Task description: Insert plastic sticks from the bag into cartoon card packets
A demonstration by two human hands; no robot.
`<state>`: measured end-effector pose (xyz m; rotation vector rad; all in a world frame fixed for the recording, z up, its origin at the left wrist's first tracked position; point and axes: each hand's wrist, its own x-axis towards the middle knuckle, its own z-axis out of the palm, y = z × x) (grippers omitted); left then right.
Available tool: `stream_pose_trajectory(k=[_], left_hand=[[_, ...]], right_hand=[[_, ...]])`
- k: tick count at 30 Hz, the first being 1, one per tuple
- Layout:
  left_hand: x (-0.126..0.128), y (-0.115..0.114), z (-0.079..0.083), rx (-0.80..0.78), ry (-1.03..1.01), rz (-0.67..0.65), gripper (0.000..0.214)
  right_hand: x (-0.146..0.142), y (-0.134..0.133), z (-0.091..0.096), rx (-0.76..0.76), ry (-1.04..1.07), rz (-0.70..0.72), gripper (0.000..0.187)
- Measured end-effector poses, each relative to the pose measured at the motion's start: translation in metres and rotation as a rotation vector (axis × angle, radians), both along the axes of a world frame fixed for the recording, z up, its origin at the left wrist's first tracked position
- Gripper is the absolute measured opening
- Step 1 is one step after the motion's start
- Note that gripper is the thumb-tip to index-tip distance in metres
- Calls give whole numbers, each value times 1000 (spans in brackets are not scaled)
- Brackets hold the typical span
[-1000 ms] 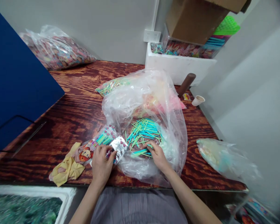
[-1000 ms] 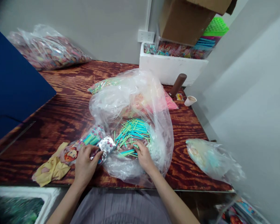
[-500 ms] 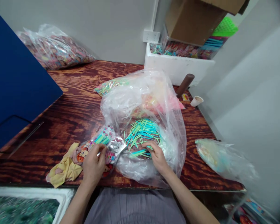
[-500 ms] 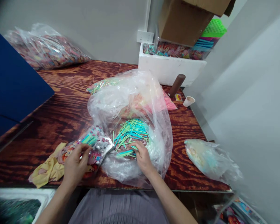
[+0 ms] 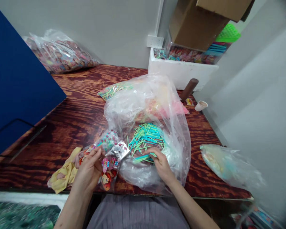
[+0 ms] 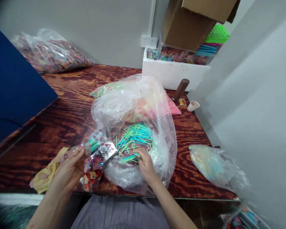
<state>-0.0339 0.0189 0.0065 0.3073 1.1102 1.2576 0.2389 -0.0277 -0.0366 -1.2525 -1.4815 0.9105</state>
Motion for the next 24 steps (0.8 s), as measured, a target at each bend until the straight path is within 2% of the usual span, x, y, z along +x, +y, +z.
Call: stream_pose_trajectory(k=[6,9,12,17,24], left_hand=[[11,-4,14,-82,-211,-50,21],[14,-6,16,-111,-251,-83,14],[14,-7,15,-71,-211,-116,9],[11,-11,11,26,-160,-175,25],[11,-16,9,-10,-68,-163,23]], right_hand=[[-1,1,0,-95,50,-9,20],[-1,1,-1,-129,61,-17,19],[0,2,-1,-141,85,-19,19],[-1,2,-3,-182,146,-36,17],[2,6,-5,-291,284,-47,25]])
